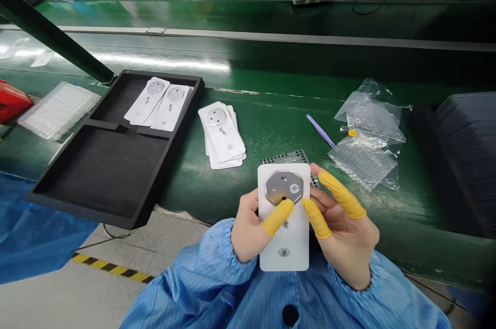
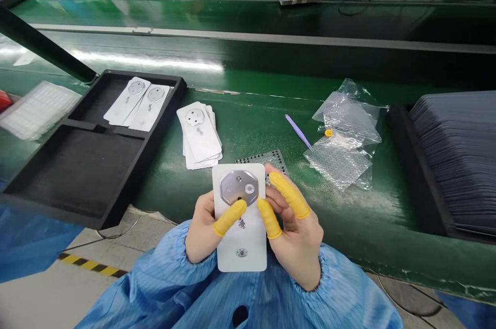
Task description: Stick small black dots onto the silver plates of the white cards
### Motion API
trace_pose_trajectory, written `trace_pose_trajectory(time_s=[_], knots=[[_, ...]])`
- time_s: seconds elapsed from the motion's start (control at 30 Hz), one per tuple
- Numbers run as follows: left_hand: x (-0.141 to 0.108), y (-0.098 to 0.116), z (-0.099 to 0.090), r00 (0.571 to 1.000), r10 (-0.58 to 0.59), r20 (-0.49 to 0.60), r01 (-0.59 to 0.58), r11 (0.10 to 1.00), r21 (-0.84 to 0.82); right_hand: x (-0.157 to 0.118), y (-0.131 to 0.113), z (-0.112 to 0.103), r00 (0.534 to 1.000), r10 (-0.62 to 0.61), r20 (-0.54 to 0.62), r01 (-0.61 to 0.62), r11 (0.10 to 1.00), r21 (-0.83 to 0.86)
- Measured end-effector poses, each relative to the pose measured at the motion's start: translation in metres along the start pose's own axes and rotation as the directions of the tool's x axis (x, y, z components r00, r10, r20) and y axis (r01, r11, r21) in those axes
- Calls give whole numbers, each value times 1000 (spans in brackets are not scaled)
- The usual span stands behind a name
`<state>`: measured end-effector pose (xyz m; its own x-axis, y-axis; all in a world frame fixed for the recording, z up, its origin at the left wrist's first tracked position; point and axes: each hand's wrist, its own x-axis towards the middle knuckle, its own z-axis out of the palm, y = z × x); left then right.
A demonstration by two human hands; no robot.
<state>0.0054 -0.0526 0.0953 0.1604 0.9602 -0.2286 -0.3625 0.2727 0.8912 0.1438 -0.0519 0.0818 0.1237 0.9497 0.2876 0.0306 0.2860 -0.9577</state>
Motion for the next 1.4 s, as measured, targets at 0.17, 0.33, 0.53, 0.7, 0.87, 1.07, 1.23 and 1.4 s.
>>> trace_pose_trajectory(time_s=[0.17, 0.33, 0.53, 0.7, 0.87, 1.07, 1.23, 1.4], knots=[[4, 2, -1, 999, 25, -44, -24, 999, 30, -6, -1, 0, 999, -2, 51, 0, 1000, 27], [3, 1, -5, 999, -47, -18, 49, 995, 89, -7, 2, -3, 996, -1, 90, 2, 1000, -11], [-1, 3, -30, 977, 208, -39, -171, 886, 431, -4, 11, -12, 973, -90, 214, 111, 990, -85], [1, 6, -84, 797, 420, -434, -108, 806, 582, 13, 50, -30, 908, -92, 408, 341, 729, -594], [18, 6, -102, 816, 432, -384, -61, 725, 686, 20, 77, -46, 800, -141, 583, 479, 734, -481], [35, -5, -69, 988, -131, -78, 152, 891, 428, 46, 43, -67, 656, -105, 748, 569, 720, -397], [41, -18, -54, 986, -158, -44, 164, 939, 302, 69, 31, -78, 562, -38, 826, 604, 701, -379], [42, -22, -54, 967, -256, 15, 248, 948, 200, 69, 16, -84, 633, -9, 774, 532, 732, -426]])
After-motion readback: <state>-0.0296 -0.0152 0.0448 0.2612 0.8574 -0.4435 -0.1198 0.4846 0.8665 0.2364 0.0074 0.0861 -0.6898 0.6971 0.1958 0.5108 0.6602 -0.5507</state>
